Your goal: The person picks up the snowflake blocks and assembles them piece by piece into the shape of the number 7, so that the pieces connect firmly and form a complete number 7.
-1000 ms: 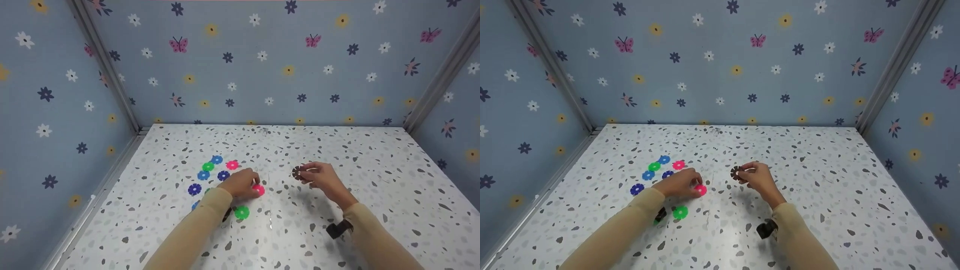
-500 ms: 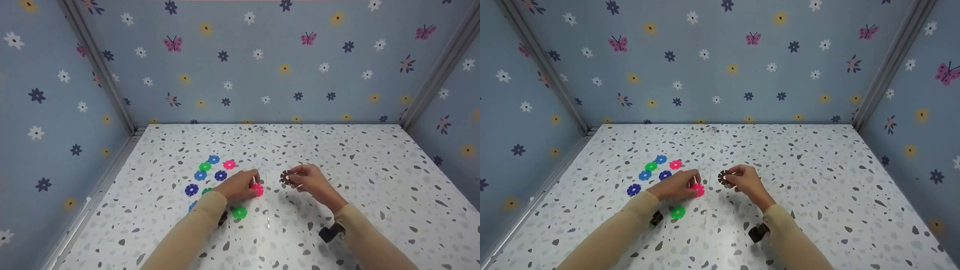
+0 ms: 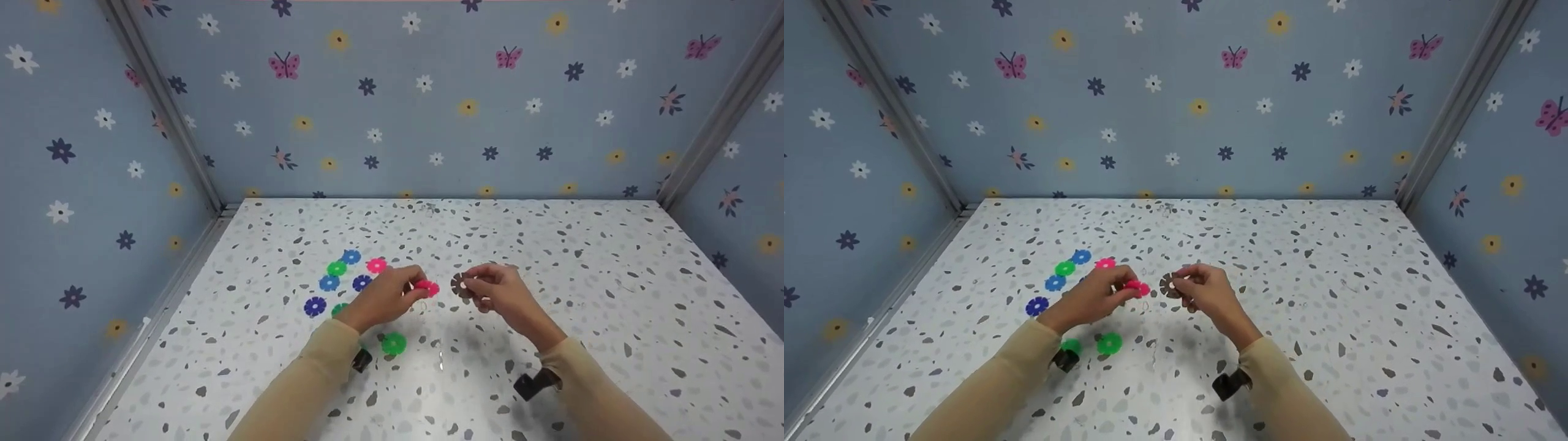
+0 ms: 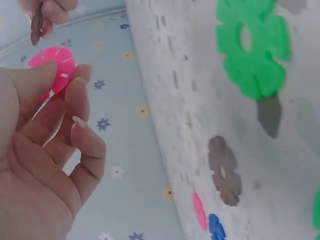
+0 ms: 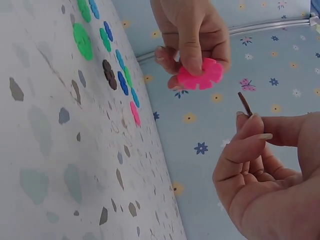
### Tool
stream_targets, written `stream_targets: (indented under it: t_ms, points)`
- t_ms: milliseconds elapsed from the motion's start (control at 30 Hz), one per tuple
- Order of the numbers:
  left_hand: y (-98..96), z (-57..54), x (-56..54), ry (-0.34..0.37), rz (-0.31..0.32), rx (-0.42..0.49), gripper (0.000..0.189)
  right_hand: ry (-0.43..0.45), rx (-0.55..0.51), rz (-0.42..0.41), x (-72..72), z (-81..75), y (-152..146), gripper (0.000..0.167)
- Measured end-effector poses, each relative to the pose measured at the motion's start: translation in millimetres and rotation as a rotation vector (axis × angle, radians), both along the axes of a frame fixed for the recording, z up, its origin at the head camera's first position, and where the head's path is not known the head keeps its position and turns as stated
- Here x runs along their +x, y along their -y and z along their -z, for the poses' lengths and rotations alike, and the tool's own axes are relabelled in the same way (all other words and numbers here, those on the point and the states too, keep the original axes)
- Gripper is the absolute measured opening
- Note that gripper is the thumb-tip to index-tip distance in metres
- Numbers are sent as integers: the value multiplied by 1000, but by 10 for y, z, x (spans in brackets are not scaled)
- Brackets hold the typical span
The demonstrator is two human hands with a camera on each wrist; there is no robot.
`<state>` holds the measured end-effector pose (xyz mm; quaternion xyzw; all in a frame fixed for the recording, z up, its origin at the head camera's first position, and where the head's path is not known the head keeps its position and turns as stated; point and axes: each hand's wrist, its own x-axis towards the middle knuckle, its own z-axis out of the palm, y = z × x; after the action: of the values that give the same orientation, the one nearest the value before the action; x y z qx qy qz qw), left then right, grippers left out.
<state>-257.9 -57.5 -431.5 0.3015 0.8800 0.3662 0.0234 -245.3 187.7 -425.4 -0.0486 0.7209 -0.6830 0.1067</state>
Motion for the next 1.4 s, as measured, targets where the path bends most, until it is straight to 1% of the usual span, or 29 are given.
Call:
stream_targets:
  t_ms: [167, 267, 367, 500, 633, 900, 1100, 1300, 1400]
  points:
    - [-62, -23, 90, -190, 30, 19, 10, -1, -11, 29, 58, -27, 87, 20]
    - [-78, -13, 109, -263, 30, 9, 11, -1, -16, 28, 65, -23, 108, 21]
    - [-76, 5, 124, -307, 30, 5, 12, -1, -20, 18, 69, -10, 122, 23]
    - [-82, 30, 136, -316, 39, 49, 13, 1, -28, 26, 79, 5, 134, 23]
    - [-91, 39, 148, -314, 31, 77, 15, -11, -42, 40, 86, 19, 145, 22]
    - [-125, 26, 150, -399, 36, 40, 19, -42, -79, 118, 97, 44, 174, 12]
    - [-135, 60, 168, -436, 28, 47, 16, -56, -101, 103, 115, 52, 188, 9]
    - [-189, 33, 171, -489, 48, 48, 18, -62, -96, 121, 131, 14, 178, 7]
    - [-190, 30, 167, -507, 46, 34, 17, -44, -90, 109, 122, 12, 211, 7]
